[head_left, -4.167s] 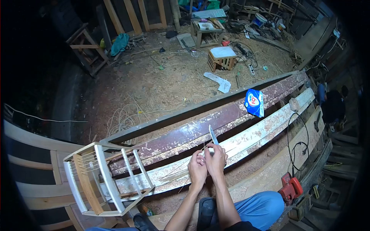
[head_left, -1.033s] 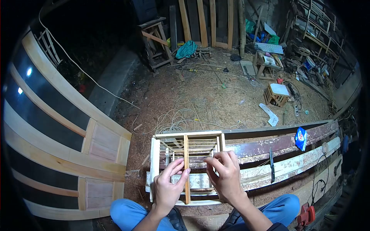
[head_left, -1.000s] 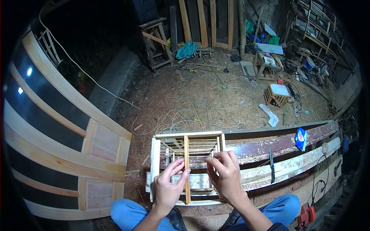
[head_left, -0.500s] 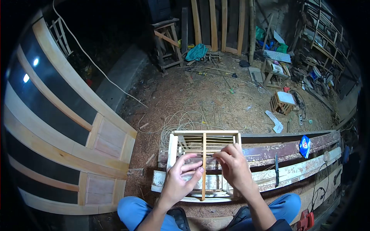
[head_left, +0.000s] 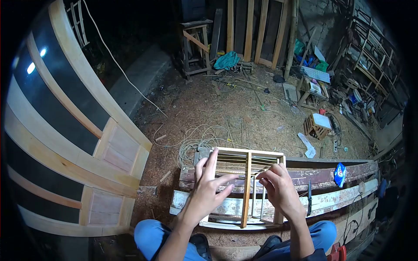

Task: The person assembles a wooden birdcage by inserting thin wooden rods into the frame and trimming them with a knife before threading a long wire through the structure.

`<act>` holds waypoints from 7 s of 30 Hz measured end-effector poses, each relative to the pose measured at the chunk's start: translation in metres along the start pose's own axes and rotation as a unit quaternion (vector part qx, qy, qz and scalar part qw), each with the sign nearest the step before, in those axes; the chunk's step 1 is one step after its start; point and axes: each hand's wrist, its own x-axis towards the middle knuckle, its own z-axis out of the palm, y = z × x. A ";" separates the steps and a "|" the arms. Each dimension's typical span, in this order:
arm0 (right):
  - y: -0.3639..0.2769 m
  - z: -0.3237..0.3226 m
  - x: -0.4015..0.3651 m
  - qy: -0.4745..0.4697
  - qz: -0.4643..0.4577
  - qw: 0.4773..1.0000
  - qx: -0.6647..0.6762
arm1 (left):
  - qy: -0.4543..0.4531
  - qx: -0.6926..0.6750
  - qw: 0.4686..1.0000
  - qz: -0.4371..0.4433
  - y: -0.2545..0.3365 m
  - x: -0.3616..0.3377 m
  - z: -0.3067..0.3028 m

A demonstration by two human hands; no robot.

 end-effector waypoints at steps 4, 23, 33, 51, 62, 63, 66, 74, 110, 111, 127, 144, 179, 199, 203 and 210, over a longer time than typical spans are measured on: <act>0.004 0.010 -0.001 0.007 -0.006 1.000 0.024 | 0.015 0.020 0.999 0.019 -0.002 0.000 0.012; 0.034 0.009 -0.017 0.059 -0.055 0.996 -0.028 | -0.003 0.039 0.999 -0.003 0.004 0.008 0.008; 0.029 0.011 -0.012 0.106 -0.065 0.992 -0.019 | 0.018 0.076 0.997 -0.015 0.004 0.008 -0.002; 0.029 0.012 -0.015 0.075 -0.091 0.992 -0.053 | 0.086 0.027 0.993 -0.077 0.003 -0.007 0.006; 0.022 0.012 -0.009 0.048 -0.052 0.997 -0.030 | 0.105 0.030 0.990 -0.093 0.001 -0.005 0.009; 0.022 0.012 -0.009 0.048 -0.052 0.997 -0.030 | 0.109 0.032 0.990 -0.085 -0.001 -0.006 0.010; 0.022 0.015 -0.009 0.053 -0.044 0.997 -0.023 | 0.114 0.030 0.990 -0.077 -0.002 -0.006 0.010; 0.025 0.019 -0.010 0.076 -0.064 0.995 -0.019 | 0.114 0.045 0.989 -0.086 0.001 -0.006 0.009; 0.023 0.019 -0.014 0.037 -0.054 0.997 0.038 | 0.101 0.075 0.988 -0.085 0.007 -0.008 0.008; 0.022 0.019 -0.015 0.037 -0.053 0.997 0.038 | 0.099 0.084 0.988 -0.086 0.008 -0.009 0.008; 0.022 0.017 -0.014 0.059 -0.045 0.996 0.050 | 0.137 -0.111 0.959 -0.221 0.008 -0.005 0.008; 0.020 0.016 -0.011 0.054 -0.068 0.996 0.028 | 0.101 0.034 0.989 -0.104 0.002 -0.004 0.008; 0.042 -0.026 -0.021 0.043 -0.044 0.992 -0.109 | 0.101 0.069 0.988 -0.090 0.007 0.000 0.012; 0.040 -0.004 -0.027 0.088 -0.008 0.988 -0.123 | 0.132 0.227 0.964 -0.050 0.019 0.002 0.002; 0.043 0.002 -0.033 0.105 0.032 0.992 -0.060 | 0.104 0.187 0.977 -0.003 0.048 0.005 0.001; 0.039 0.003 -0.036 0.129 0.062 0.989 -0.038 | -0.035 0.156 0.982 0.099 0.066 0.034 0.046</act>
